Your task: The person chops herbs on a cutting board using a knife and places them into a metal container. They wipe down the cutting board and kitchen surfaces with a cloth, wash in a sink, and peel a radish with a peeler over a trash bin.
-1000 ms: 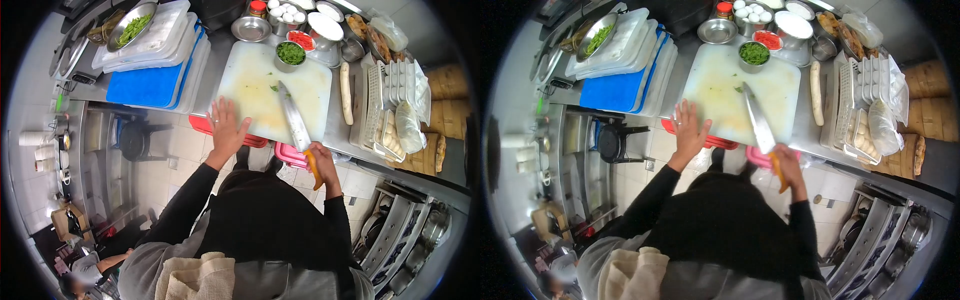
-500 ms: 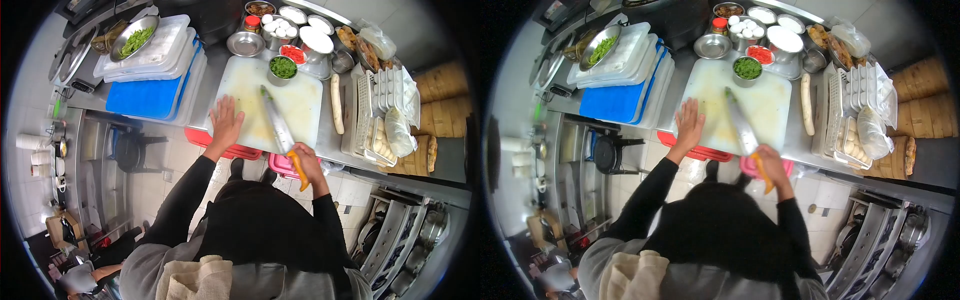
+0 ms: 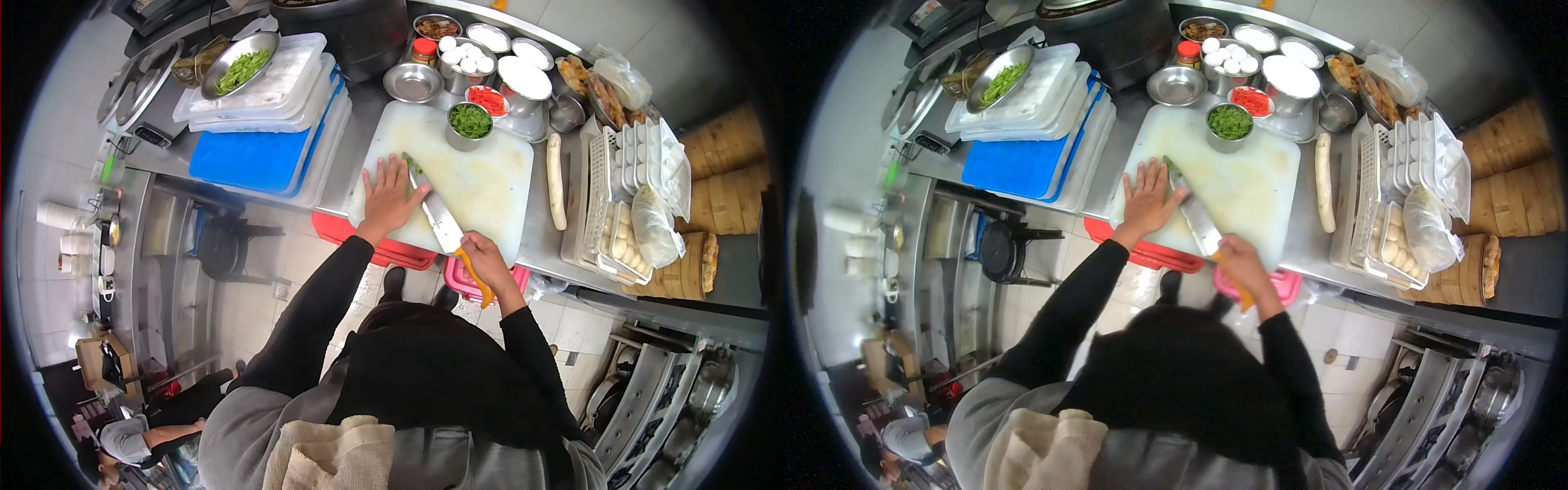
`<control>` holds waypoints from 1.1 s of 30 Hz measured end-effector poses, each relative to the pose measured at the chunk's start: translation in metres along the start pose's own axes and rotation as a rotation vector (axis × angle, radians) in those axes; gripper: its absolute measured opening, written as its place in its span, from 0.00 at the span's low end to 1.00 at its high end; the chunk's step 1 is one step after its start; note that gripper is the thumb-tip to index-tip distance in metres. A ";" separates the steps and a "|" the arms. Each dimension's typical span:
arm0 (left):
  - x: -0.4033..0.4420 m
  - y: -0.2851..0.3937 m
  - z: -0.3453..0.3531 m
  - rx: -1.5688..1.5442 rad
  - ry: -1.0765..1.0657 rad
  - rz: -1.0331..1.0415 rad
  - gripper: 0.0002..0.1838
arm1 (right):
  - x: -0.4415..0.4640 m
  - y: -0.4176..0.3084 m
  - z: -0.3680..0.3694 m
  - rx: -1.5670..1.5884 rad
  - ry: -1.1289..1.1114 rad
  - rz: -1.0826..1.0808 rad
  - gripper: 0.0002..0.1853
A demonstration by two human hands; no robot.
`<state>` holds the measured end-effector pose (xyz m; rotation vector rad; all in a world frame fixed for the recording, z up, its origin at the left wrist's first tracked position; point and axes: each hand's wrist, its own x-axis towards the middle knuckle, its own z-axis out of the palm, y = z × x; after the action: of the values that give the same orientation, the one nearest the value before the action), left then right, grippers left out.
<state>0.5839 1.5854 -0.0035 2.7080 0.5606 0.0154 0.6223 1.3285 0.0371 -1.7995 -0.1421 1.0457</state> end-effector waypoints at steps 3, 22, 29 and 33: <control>-0.001 -0.001 -0.007 -0.090 -0.025 -0.017 0.46 | 0.002 0.004 0.002 0.127 -0.028 -0.006 0.12; 0.123 0.070 -0.056 -0.216 0.254 0.513 0.25 | -0.089 -0.002 -0.085 0.210 0.224 -0.126 0.10; 0.182 0.050 -0.057 -0.585 0.341 0.402 0.12 | -0.079 0.024 -0.072 -0.629 0.500 -0.550 0.20; 0.190 0.066 -0.074 -0.488 0.079 0.344 0.12 | -0.027 0.000 -0.053 -0.818 0.540 -0.572 0.21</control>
<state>0.7779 1.6293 0.0769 2.2939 0.0836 0.3093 0.6424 1.2772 0.0589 -2.4771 -0.7835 0.0419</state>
